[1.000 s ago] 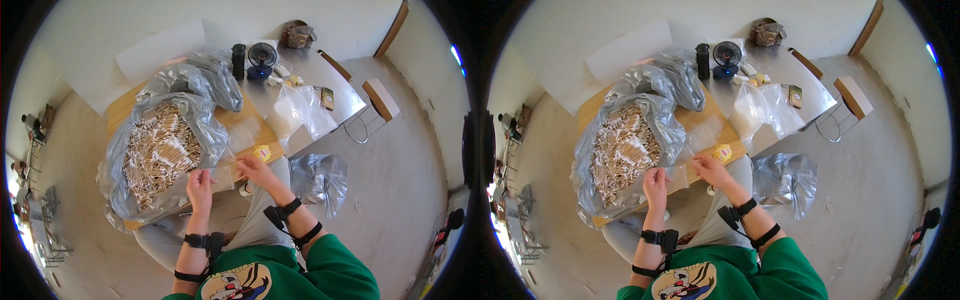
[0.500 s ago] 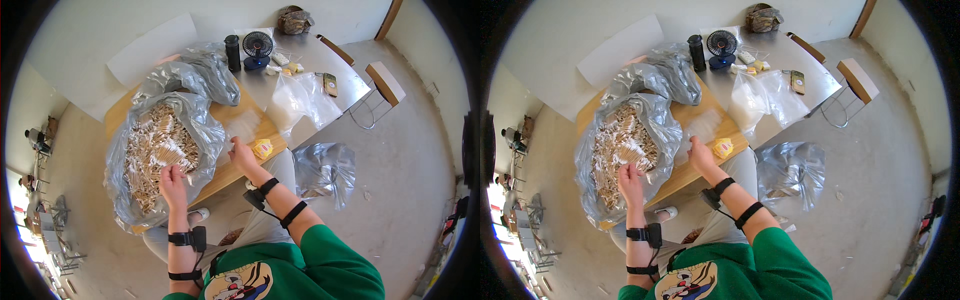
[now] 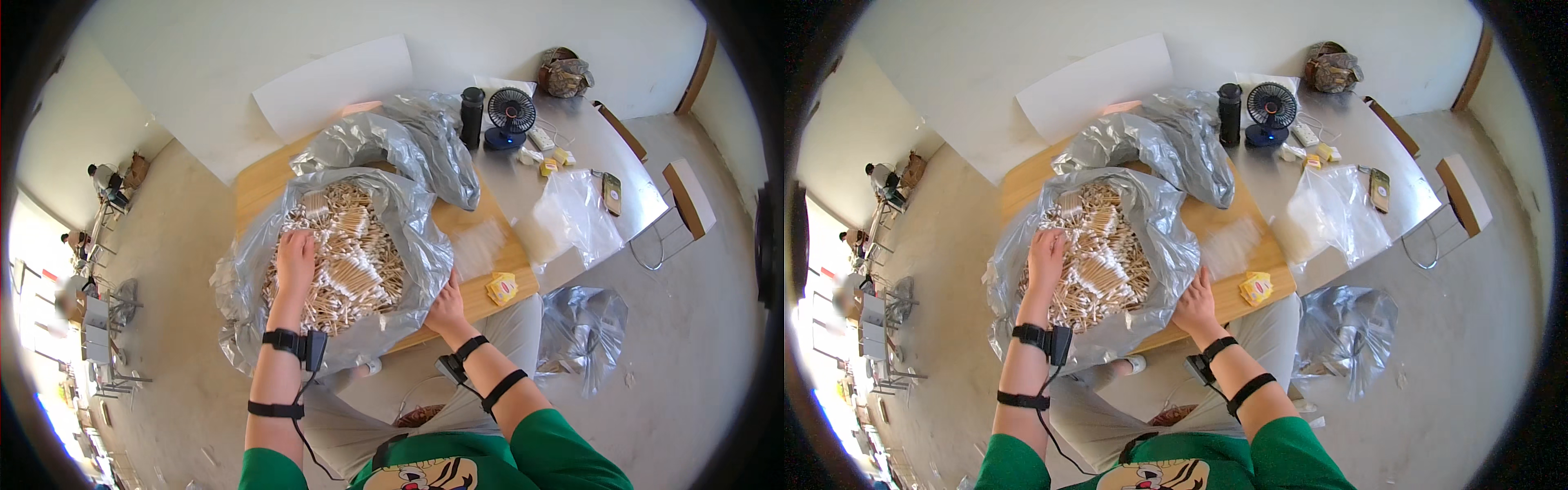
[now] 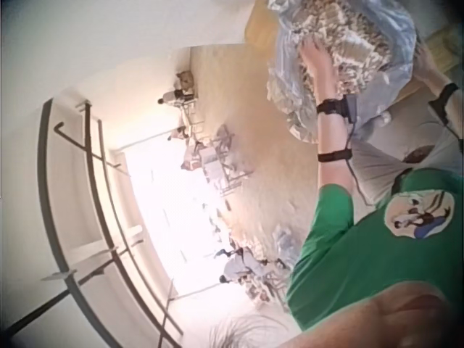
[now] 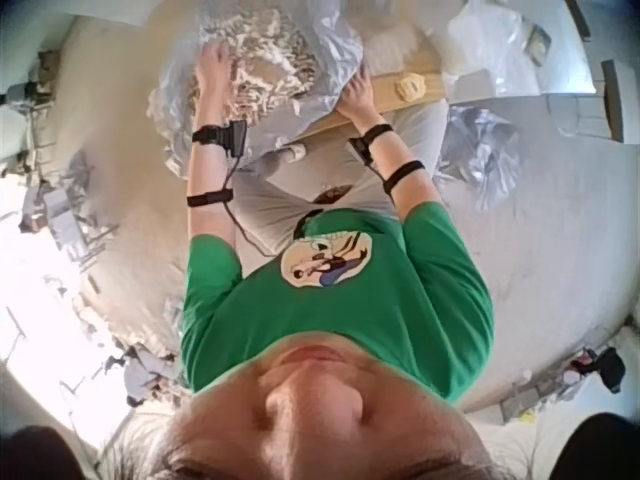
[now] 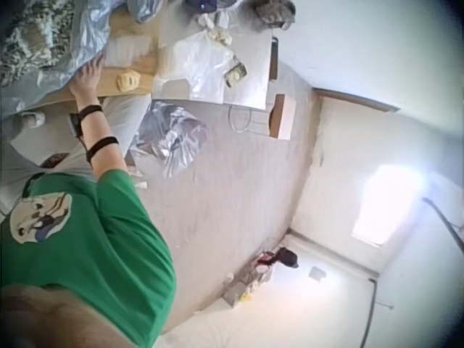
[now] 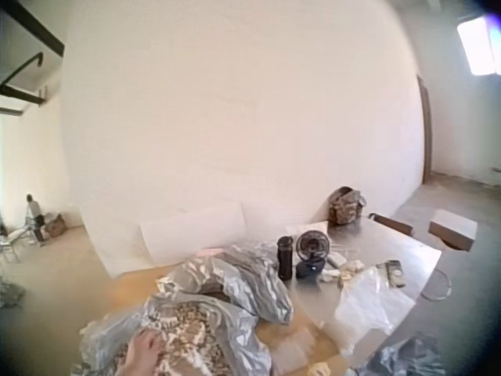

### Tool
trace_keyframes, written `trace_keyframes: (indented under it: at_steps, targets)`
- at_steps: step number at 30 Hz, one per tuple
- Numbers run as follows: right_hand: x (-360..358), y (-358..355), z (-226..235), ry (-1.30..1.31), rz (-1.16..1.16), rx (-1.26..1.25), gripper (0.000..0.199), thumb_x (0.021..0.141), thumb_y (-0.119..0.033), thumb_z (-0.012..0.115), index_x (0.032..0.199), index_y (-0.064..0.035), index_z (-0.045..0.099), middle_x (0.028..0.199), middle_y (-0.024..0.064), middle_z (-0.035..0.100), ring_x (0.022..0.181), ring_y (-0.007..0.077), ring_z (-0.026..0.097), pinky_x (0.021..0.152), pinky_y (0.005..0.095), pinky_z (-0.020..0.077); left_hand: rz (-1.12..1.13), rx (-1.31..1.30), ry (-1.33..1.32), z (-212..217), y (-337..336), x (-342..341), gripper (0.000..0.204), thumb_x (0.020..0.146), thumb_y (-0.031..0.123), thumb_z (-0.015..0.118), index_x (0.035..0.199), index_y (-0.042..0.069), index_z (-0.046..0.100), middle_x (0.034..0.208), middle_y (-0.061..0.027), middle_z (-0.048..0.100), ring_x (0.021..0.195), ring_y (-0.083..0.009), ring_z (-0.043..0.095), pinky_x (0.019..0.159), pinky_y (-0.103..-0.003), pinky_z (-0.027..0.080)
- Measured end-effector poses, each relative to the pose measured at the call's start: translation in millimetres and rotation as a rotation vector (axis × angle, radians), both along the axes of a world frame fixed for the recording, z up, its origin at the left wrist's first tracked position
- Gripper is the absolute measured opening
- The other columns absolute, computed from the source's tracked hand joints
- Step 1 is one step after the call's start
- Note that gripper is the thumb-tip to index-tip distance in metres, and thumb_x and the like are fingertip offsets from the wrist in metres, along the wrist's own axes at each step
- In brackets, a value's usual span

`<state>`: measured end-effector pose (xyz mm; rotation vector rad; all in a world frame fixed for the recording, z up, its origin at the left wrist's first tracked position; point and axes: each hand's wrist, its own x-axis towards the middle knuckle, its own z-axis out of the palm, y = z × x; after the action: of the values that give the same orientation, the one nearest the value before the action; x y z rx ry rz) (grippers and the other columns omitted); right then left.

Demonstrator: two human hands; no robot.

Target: The person is sorting and packaging small items, possibly cotton swabs or similar hygienic products, into plastic bags.

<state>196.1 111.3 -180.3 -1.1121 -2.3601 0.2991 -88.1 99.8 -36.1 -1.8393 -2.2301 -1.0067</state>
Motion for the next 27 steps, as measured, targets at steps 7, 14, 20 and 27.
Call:
trace_keyframes:
  at_steps: [7,14,20,27]
  targets:
    - [-3,-2,16,-0.087,-0.039,0.028,0.054,0.081,-0.036,0.048,0.128,-0.0111,0.047,0.135,0.0090,0.044,0.133,0.0268,0.027,0.111,0.0497,0.0024,0.037,-0.322,0.060,-20,79,-33,0.034,0.087,0.032,0.054,0.112,0.011,0.061,0.125,-0.0242,0.047,0.113,-0.0391,0.047,0.096,-0.042,0.037]
    - [-2,-2,12,0.034,-0.019,0.060,0.050,0.077,-0.032,0.053,0.121,-0.0089,0.053,0.130,0.0114,0.049,0.129,0.0303,0.033,0.111,0.0512,0.0076,0.002,-0.673,-0.118,-36,115,-63,0.048,0.090,0.049,0.040,0.106,0.010,0.064,0.115,-0.0240,0.055,0.117,-0.0397,0.044,0.098,-0.045,0.033]
    - [6,-2,17,0.106,-0.040,0.122,0.051,0.073,-0.029,0.057,0.119,-0.0071,0.054,0.127,0.0134,0.050,0.126,0.0324,0.035,0.109,0.0524,0.0161,-0.050,-0.417,-0.128,-38,98,-59,0.045,0.088,0.043,0.047,0.089,0.004,0.068,0.100,-0.0242,0.059,0.098,-0.0398,0.053,0.086,-0.043,0.042]
    - [-1,-5,19,0.105,-0.089,0.168,0.056,0.073,-0.022,0.058,0.124,-0.0035,0.045,0.129,0.0183,0.043,0.125,0.0343,0.035,0.106,0.0509,0.0225,0.062,0.001,-0.233,-17,57,-54,0.034,0.083,0.033,0.058,0.083,0.000,0.067,0.094,-0.0196,0.059,0.088,-0.0346,0.056,0.078,-0.038,0.044]
